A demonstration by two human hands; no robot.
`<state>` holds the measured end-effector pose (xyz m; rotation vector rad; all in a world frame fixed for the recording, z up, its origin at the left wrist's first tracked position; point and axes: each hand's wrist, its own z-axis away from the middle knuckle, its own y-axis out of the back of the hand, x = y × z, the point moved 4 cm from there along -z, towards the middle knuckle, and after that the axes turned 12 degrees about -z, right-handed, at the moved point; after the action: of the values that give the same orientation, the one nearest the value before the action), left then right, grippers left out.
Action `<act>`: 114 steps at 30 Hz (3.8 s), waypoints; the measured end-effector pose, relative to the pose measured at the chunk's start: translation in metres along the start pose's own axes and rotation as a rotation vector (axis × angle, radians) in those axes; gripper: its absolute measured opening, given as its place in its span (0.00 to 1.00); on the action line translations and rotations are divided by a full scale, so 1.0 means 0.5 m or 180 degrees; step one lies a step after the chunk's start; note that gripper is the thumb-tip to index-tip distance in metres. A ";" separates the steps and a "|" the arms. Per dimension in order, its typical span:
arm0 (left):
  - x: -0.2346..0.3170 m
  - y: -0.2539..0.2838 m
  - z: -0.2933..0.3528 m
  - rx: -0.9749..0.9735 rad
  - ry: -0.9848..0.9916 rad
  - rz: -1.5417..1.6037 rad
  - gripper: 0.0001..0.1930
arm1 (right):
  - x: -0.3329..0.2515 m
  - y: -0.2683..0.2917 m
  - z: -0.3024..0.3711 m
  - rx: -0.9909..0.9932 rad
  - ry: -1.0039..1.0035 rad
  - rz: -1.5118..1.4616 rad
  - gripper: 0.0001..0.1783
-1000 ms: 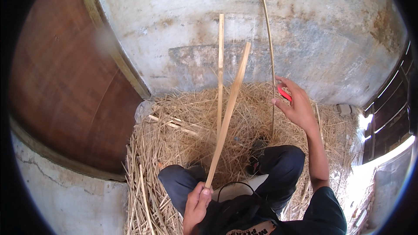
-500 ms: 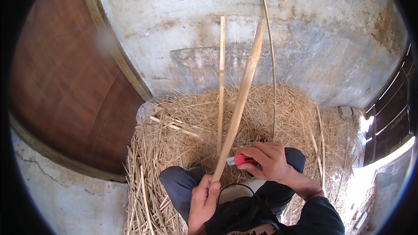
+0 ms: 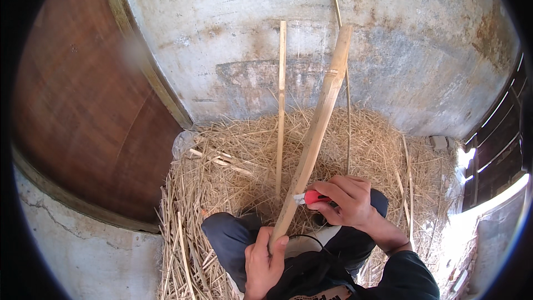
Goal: The person sits on a bed of straw and uses a red utility knife to shave the surface of a long bamboo pole. They hold the pole with their left hand and scrape the blade along its length with their right hand, removing thin strips of wood.
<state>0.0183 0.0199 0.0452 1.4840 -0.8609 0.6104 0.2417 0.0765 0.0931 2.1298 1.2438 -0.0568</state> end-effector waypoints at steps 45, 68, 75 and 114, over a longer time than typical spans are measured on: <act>0.001 -0.002 0.027 -0.0416 0.0408 0.0046 0.16 | 0.008 -0.018 0.014 -0.0041 -0.0032 0.0054 0.20; -0.086 -0.027 0.175 -0.1118 0.0877 -0.0202 0.20 | 0.352 0.195 -0.011 0.1342 -0.2159 0.0959 0.22; -0.152 -0.025 0.148 -0.0960 0.1049 0.0785 0.25 | 0.329 0.173 0.058 0.0903 -0.2244 0.0330 0.17; -0.184 -0.102 0.156 -0.1875 0.1163 0.1772 0.25 | 0.194 0.122 -0.045 0.1291 -0.1231 0.0287 0.14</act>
<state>-0.0031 -0.0444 -0.0668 0.5698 -1.0506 0.9056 0.3363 0.1429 0.1083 2.3602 0.9630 -0.7003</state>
